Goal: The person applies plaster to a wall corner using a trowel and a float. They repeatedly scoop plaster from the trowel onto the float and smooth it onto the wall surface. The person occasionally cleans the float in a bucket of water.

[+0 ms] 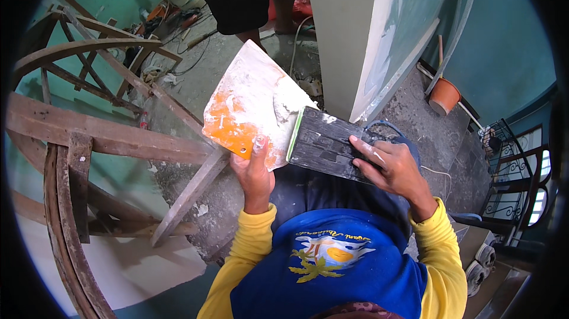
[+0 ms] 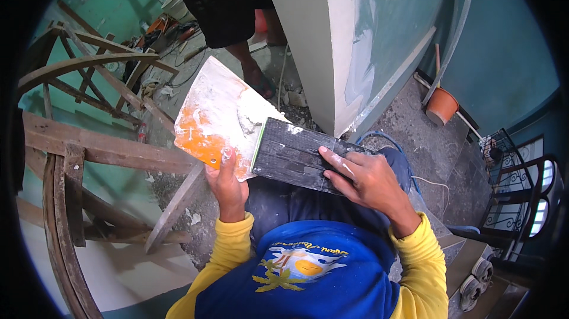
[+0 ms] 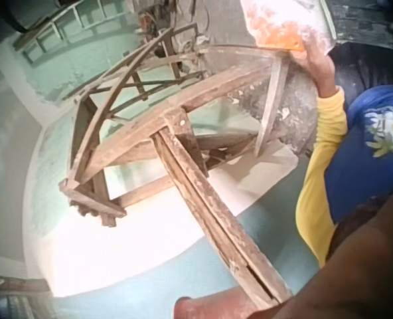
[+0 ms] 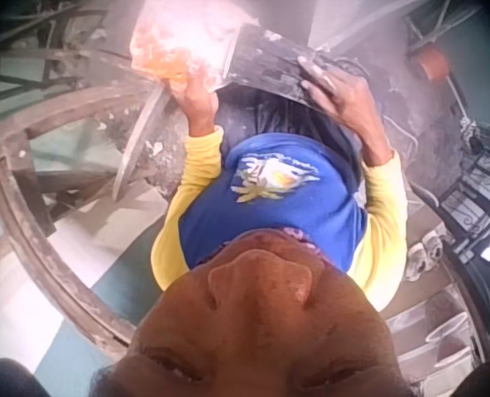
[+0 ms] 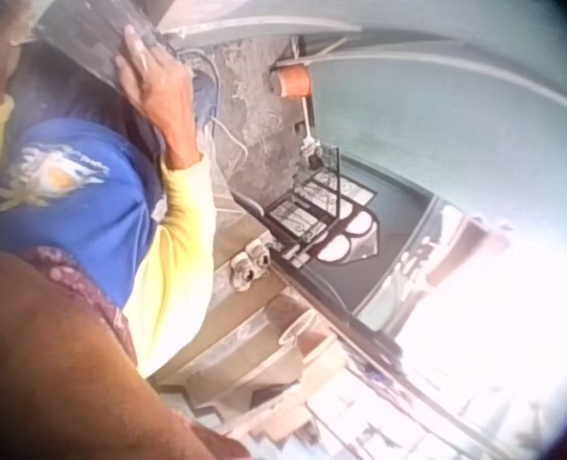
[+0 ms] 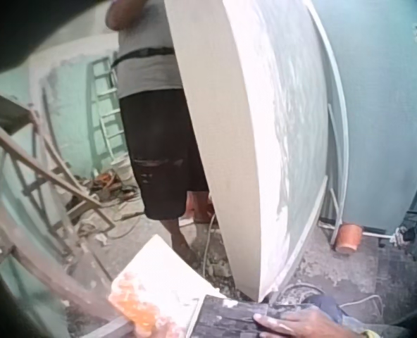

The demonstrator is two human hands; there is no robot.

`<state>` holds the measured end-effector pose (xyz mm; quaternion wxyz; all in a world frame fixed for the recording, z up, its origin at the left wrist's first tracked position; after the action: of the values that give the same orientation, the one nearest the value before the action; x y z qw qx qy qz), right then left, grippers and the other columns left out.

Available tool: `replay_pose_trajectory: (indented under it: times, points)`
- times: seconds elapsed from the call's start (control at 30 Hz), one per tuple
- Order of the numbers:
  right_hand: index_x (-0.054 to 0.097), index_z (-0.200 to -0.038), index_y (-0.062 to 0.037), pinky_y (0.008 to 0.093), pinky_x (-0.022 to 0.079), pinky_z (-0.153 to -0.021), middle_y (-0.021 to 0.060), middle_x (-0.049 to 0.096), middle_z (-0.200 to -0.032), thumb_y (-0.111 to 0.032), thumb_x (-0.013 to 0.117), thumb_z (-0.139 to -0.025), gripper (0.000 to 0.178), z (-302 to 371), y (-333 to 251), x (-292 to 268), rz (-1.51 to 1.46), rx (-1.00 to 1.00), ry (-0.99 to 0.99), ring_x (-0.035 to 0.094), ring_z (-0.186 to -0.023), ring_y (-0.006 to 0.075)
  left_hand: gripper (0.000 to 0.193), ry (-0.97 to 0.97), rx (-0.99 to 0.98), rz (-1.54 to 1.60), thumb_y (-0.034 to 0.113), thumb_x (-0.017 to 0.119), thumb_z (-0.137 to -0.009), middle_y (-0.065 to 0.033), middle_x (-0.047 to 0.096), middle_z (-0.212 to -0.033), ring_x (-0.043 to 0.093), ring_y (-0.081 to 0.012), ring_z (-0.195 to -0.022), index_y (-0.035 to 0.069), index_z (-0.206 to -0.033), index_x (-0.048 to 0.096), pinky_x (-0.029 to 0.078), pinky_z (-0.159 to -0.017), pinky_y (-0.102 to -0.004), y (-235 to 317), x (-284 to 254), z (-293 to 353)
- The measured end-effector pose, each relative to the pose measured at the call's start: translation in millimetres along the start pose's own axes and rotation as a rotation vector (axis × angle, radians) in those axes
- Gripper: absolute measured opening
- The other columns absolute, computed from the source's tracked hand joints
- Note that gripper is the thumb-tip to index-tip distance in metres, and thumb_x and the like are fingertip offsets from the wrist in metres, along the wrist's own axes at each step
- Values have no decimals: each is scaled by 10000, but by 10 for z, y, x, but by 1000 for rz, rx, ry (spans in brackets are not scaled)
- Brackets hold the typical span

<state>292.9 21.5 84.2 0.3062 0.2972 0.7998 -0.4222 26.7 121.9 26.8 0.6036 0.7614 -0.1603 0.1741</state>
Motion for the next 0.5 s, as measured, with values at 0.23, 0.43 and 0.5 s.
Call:
replay_pose_trajectory:
  times: [0.23,0.43,0.5]
  points:
    - [655,-1401,-107,425,483,-585,141,611,-724,-167,756,-920,495,112,68,146,-197,43,-131,599,-596,338,567,99,76,39,43,638,-981,-148,550,-1455,553,-267,-1329,0,-1503,418,428,-1143,-435,113,-141,-50]
    - [504,-1525,-26,373,487,-595,152,612,-753,-76,763,-866,709,183,239,-175,-99,163,316,612,-606,315,592,181,98,5,83,605,-1017,-152,510,-1512,523,-281,-1373,11,-1554,368,420,-1157,-442,192,-435,-58]
    - [446,-1559,-10,375,491,-590,150,607,-745,-61,774,-850,782,85,155,-109,-56,66,355,613,-602,304,596,187,86,2,89,600,-1020,-155,503,-1519,520,-284,-1378,11,-1560,362,418,-1159,-442,186,-490,-43]
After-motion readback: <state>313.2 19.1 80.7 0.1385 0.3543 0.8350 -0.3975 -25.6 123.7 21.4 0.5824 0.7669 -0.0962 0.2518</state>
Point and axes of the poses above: each hand's wrist, its own z-axis away from the middle knuckle, its own x-axis out of the palm, y = z × x, the point moved 10 cm from there along -z, towards the middle knuckle
